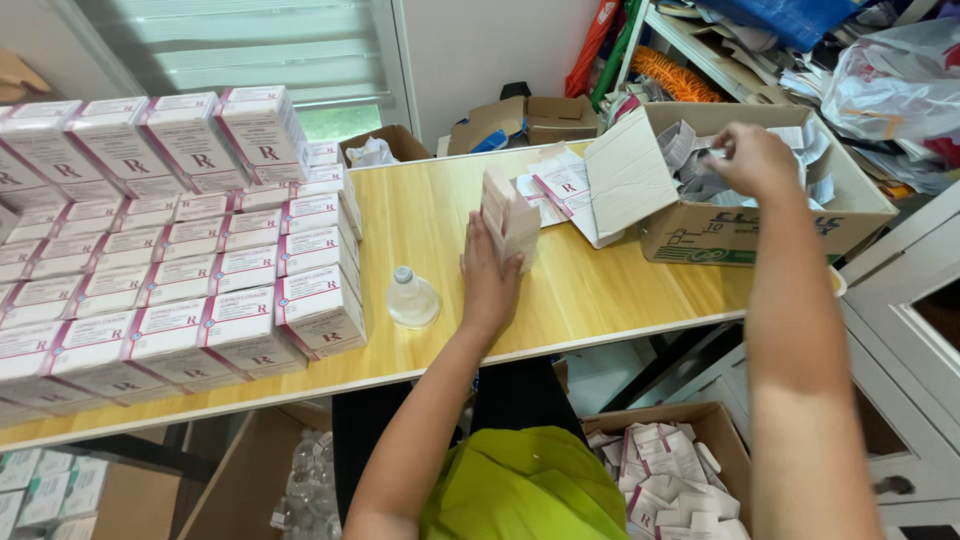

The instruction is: The person repeatedly picks up small clear bottles from a cardboard box, places them into white product boxes, and stacks the closed boxes on a table. The person also handles loose paper inserts and places them into the boxes during the process.

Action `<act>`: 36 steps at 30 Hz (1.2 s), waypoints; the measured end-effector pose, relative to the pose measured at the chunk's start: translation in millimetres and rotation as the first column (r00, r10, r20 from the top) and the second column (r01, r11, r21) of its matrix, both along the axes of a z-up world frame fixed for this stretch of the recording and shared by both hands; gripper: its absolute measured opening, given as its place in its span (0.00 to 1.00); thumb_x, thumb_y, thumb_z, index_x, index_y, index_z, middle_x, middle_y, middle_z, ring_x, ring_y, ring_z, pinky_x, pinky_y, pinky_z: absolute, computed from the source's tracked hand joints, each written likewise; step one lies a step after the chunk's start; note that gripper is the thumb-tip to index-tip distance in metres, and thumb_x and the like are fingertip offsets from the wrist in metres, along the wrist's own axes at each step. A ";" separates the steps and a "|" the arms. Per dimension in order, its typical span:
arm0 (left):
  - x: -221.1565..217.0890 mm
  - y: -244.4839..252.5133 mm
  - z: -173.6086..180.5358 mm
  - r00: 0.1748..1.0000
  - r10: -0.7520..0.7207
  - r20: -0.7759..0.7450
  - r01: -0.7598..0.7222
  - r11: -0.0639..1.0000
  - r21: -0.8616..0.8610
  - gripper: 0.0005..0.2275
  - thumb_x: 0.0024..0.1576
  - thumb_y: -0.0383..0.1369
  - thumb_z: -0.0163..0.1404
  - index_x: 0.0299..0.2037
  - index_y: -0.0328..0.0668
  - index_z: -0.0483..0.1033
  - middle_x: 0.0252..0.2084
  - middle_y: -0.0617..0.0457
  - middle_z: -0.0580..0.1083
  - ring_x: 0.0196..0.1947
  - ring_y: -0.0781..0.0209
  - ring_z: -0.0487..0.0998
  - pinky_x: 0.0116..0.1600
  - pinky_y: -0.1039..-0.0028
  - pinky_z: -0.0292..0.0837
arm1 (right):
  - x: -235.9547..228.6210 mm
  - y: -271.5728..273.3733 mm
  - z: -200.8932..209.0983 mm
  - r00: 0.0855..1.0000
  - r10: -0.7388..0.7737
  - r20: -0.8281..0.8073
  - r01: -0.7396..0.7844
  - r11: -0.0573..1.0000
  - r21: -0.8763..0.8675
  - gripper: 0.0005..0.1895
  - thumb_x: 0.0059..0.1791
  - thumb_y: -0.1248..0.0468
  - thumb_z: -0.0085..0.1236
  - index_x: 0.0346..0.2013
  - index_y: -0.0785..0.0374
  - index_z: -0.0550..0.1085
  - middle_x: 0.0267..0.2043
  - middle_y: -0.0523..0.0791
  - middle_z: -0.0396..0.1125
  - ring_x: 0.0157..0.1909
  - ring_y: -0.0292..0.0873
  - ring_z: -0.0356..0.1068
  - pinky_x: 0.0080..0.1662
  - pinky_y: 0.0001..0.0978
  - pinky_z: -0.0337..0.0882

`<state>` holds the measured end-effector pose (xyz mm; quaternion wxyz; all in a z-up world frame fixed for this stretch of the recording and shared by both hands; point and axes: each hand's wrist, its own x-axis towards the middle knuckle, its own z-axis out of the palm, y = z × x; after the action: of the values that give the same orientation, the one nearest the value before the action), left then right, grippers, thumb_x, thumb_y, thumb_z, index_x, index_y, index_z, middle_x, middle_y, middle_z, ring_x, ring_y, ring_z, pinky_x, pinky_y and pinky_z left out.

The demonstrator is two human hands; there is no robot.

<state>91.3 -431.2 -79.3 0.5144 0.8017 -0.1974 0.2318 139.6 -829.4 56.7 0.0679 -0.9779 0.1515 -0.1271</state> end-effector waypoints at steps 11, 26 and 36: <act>-3.9 4.4 -0.7 0.992 0.082 -0.099 -0.085 0.996 -0.027 0.41 0.62 0.33 0.51 0.74 0.25 0.32 0.76 0.24 0.42 0.76 0.29 0.46 0.75 0.52 0.48 | 57.1 -71.8 -43.0 0.924 0.099 -0.369 -0.131 0.989 -0.062 0.17 0.48 0.56 0.64 0.49 0.58 0.84 0.45 0.52 0.79 0.43 0.53 0.78 0.48 0.46 0.75; -93.3 31.7 8.2 0.836 0.163 0.523 -0.254 0.961 0.107 0.42 0.58 0.38 0.61 0.75 0.36 0.43 0.74 0.29 0.42 0.74 0.24 0.50 0.72 0.37 0.54 | -59.7 69.5 43.4 0.508 0.397 0.764 -0.675 0.734 0.068 0.07 0.64 0.70 0.50 0.43 0.70 0.71 0.39 0.49 0.69 0.38 0.35 0.65 0.43 0.28 0.66; -70.8 121.9 25.5 0.944 0.304 0.125 -0.324 0.924 0.205 0.50 0.48 0.36 0.65 0.74 0.30 0.40 0.70 0.30 0.52 0.69 0.27 0.57 0.70 0.44 0.57 | -99.2 273.1 -45.3 0.603 0.738 0.304 -0.753 0.652 -0.090 0.08 0.52 0.61 0.57 0.42 0.59 0.78 0.33 0.50 0.75 0.31 0.53 0.76 0.36 0.45 0.75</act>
<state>20.5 -309.3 -53.9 0.3681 0.8640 -0.1142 0.3240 40.4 -556.3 11.4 0.1611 -0.9164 -0.2793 -0.2373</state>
